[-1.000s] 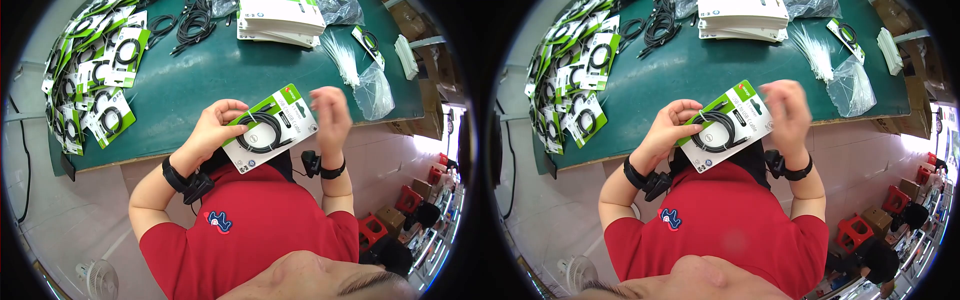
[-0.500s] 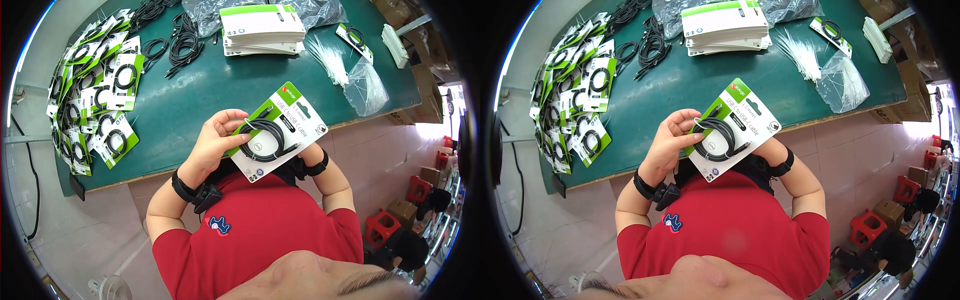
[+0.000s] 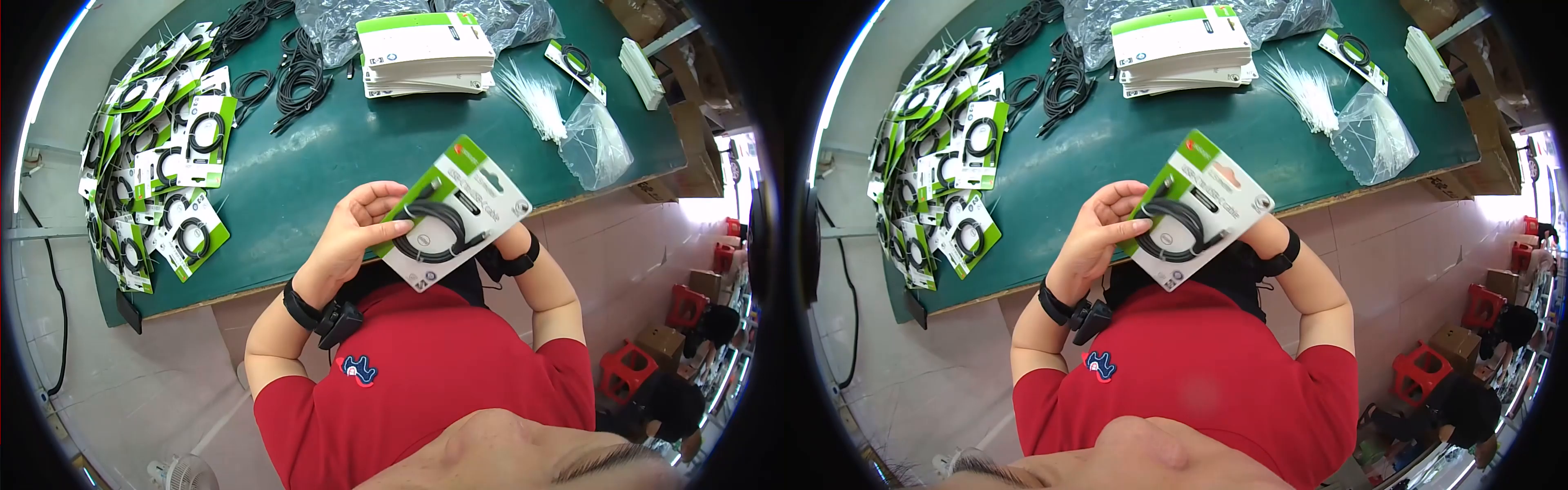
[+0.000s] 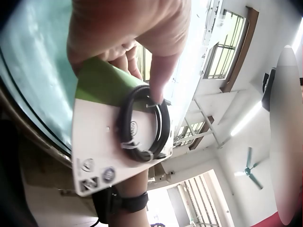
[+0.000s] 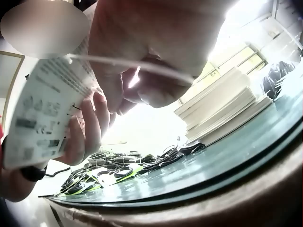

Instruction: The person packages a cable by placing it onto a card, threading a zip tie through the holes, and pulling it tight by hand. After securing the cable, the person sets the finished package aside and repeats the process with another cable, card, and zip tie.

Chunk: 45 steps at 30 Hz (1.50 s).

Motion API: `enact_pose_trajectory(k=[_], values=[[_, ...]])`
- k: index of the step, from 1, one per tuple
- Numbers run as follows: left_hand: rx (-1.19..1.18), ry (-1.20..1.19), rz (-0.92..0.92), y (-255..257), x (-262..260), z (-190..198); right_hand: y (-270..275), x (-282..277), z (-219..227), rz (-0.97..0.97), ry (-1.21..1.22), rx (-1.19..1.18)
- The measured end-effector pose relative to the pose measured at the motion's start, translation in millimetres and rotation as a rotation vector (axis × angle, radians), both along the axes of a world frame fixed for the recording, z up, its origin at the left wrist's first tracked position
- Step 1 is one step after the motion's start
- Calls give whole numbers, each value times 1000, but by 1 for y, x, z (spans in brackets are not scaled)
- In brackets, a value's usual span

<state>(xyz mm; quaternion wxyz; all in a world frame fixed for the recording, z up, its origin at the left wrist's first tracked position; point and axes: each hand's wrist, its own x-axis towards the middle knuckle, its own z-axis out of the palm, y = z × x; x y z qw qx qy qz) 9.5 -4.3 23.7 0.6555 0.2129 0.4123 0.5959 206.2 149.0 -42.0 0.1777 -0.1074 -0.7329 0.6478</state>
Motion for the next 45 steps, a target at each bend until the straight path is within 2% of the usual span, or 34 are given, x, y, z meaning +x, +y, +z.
enact_pose_trajectory(k=[2, 3, 6, 7, 10, 11, 13, 14, 15, 17, 18, 19, 20, 22, 23, 24, 26, 29, 32, 33, 36, 40, 45], values=[[-8, 30, -14, 0, -1, 0, 7, 0, -1, 92, -78, -150], [-17, 58, -30, -1, -1, 0, 5, 1, 2, 92, -77, -151], [-35, 56, -53, -2, -2, -2, -9, 3, 29, 172, 219, -759], [-45, 28, -58, -2, -3, -3, -10, 5, 30, 172, 217, -759], [-66, -25, -55, -4, -5, -7, -11, 14, 29, 115, 132, -1176], [-72, -48, -46, -3, -5, -10, -10, 10, 26, 112, 134, -1175], [-76, -70, -38, -2, -5, -15, 2, -9, 11, -77, 213, 12], [-90, -100, 31, -1, -3, -20, 7, -15, 7, -166, 232, 607], [-106, -131, 101, 0, -1, -24, 12, -16, 7, -168, 232, 607], [-123, -159, 171, 2, 2, -26, 21, -15, 6, -267, 20, 609], [-106, -138, 268, 4, 4, -27, 24, -15, 5, -313, -85, 608], [-88, -117, 367, 6, 5, -27, 27, -16, 11, -309, -82, 607], [-72, -96, 466, 7, 6, -28, 30, -15, 18, -415, -89, 545], [-80, -28, 499, 9, 8, -36, 35, -14, 34, -625, -103, 421], [-88, 40, 526, 10, 10, -40, 31, -17, 38, -625, -105, 419], [-98, 109, 550, 10, 11, -43, 21, -22, 41, -583, -67, 539], [-102, 154, 512, 9, 12, -44, 4, -32, 44, -495, 7, 775], [-105, 242, 449, 8, 13, -46, 0, -36, 28, -418, -50, 869], [31, 700, 371, 3, 10, -47, -1, -39, 23, -333, -64, 900], [20, 699, 370, 2, 7, -44, -1, -40, 24, -294, -54, 894], [315, 1706, 271, 6, -1, -26, -4, -43, 25, -222, -45, 880], [252, 1587, 177, 8, 1, -43, -4, -45, 21, -137, -44, 884], [324, 1609, 157, 9, -2, -54, 3, -47, 12, -43, -61, 926]])
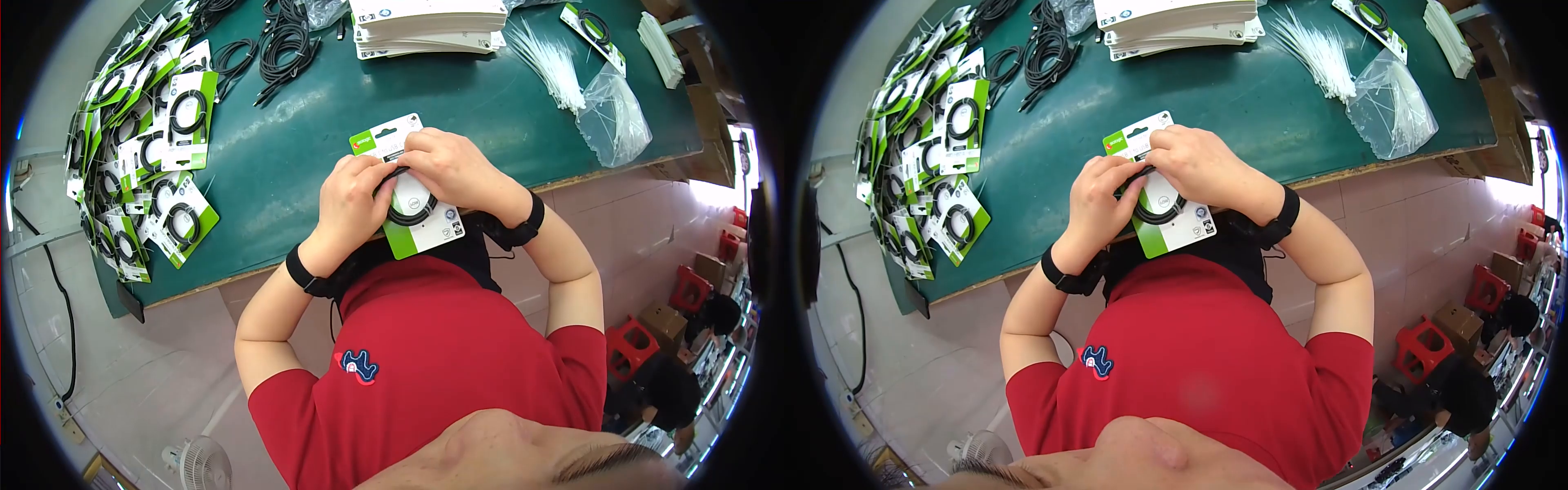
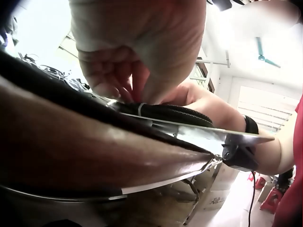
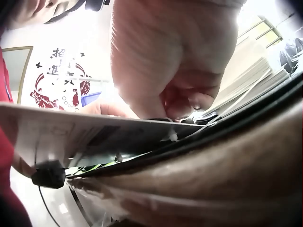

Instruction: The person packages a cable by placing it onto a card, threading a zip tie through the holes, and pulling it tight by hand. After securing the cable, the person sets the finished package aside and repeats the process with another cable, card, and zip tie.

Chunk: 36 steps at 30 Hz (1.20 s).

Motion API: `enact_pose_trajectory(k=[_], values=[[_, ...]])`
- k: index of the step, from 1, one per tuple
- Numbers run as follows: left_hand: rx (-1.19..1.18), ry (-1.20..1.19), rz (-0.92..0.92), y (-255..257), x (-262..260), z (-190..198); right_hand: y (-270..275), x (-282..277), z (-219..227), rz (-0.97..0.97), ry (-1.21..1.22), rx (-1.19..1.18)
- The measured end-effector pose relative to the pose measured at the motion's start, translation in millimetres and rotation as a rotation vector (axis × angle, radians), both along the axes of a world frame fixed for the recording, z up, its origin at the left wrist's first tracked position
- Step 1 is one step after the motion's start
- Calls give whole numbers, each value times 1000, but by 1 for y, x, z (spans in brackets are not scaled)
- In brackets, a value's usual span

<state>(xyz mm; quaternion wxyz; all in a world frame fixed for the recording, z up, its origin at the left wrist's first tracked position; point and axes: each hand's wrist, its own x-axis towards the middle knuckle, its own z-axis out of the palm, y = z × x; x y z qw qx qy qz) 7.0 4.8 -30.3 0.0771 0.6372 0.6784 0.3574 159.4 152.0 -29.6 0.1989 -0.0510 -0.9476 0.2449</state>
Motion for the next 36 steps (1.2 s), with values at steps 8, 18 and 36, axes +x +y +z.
enact_pose_trajectory(k=[8, 18, 36], values=[[-78, 96, -1, -2, -3, 15, 2, 11, 9, -35, 107, -55], [-15, 138, -468, -1, -27, 19, -17, 38, 18, 205, -127, -121], [-17, 44, -362, -11, -12, 15, 2, 40, 15, 249, -80, -300]])
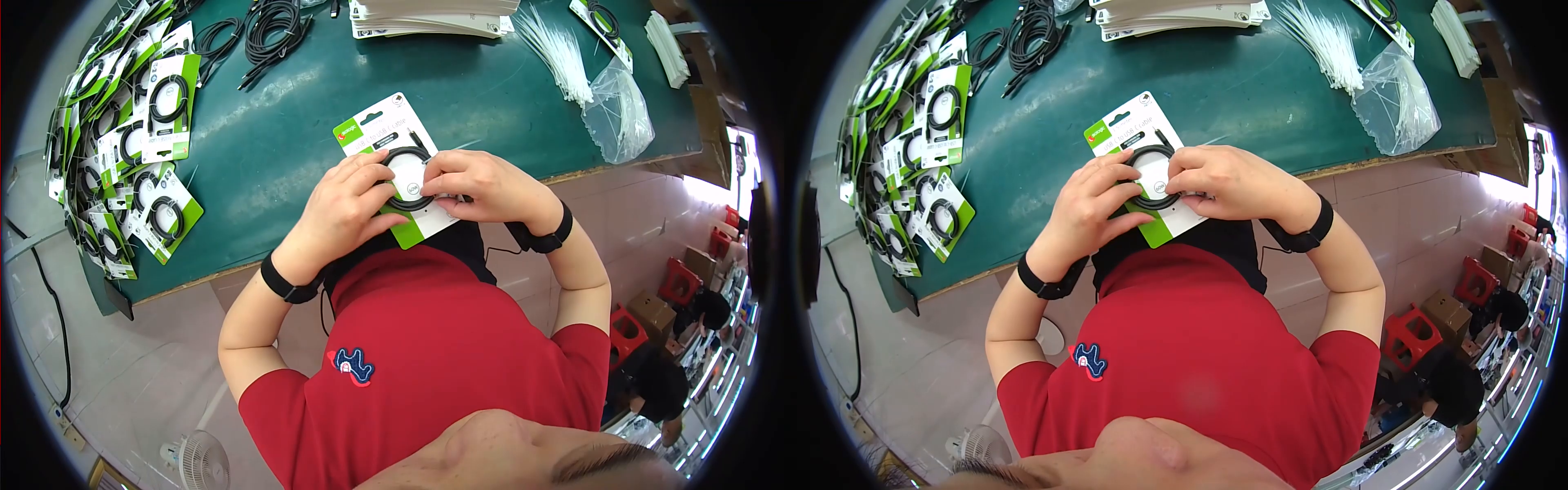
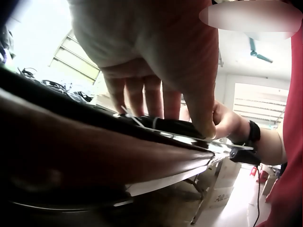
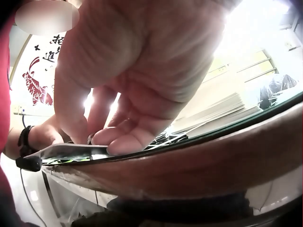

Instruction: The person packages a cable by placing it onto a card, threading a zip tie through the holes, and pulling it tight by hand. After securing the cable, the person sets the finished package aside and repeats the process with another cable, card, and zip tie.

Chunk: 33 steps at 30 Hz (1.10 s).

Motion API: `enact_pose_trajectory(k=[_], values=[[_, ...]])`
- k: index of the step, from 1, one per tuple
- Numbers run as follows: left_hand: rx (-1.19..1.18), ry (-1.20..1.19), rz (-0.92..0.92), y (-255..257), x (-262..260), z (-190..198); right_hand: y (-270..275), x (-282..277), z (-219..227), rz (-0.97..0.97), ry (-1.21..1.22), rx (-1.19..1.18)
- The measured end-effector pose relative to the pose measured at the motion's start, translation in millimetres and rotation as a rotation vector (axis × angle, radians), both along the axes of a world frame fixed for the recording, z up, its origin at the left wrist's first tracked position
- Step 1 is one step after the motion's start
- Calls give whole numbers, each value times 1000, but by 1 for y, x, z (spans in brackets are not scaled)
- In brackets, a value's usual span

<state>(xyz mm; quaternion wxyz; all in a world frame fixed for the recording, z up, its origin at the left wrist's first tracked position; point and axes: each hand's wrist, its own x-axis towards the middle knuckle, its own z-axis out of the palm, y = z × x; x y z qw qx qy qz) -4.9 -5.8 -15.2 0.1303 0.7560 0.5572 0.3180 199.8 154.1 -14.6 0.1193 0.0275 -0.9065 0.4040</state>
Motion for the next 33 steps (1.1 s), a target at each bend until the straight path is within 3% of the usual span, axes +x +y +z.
enact_pose_trajectory(k=[3, 28, 33], values=[[-7, 26, 77, -2, 12, 3, -2, -1, 1, -3, -11, 0], [58, 11, 83, -4, 13, -9, -6, 4, -3, -42, 16, 66], [26, -84, 96, -7, 14, -8, -14, 3, 3, -83, 5, 79]])
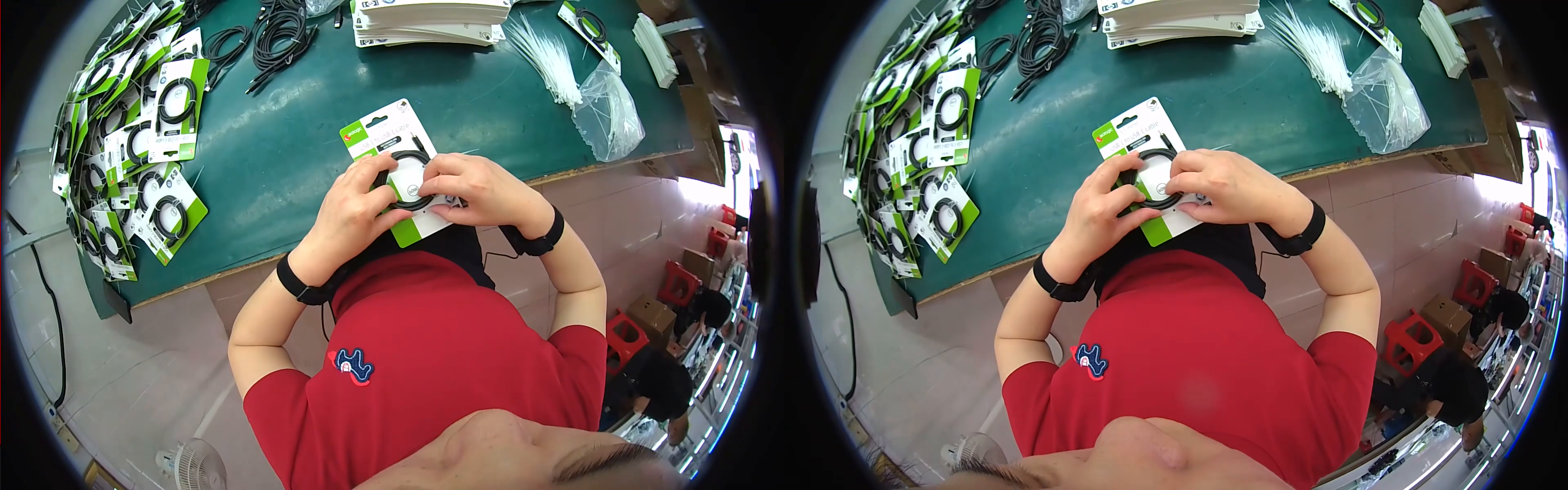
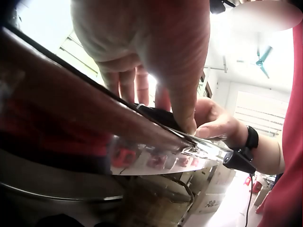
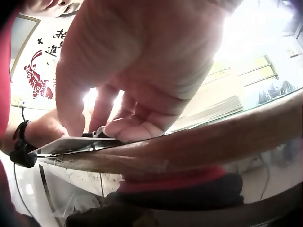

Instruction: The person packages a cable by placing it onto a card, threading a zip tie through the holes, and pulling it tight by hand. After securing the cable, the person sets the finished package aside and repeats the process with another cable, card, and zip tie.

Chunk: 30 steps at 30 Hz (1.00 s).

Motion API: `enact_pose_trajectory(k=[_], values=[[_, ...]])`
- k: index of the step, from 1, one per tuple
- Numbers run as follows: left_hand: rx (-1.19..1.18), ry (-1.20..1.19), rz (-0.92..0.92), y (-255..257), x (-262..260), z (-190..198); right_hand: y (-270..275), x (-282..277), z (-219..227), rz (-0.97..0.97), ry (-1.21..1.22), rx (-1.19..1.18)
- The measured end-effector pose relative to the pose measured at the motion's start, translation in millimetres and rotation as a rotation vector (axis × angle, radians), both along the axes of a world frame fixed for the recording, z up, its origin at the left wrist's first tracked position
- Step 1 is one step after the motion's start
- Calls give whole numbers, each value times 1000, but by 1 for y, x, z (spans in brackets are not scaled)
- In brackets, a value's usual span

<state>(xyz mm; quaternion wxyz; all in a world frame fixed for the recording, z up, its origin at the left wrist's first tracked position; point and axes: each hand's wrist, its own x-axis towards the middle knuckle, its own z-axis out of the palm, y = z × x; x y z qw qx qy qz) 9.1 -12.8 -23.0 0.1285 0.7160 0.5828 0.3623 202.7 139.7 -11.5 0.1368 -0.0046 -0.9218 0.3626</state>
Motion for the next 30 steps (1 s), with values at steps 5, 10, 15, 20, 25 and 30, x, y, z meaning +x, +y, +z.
enact_pose_trajectory(k=[5, 10, 15, 20, 25, 30], values=[[1, 17, -10, 0, -2, -1, -1, 1, -6, 6, -6, 77], [40, -77, 65, -4, -6, 7, 0, 2, -5, 20, 22, 105], [21, -209, 374, -23, -4, 4, -1, 0, -7, 9, 53, 112], [-253, -952, 436, -22, 3, 2, -4, -6, 6, -20, 146, 98], [-454, -1331, 430, -8, -1, 11, -7, -11, 19, -68, 233, 132], [-273, -1136, 449, -2, 2, 11, -5, -8, 25, -118, 331, 192]])
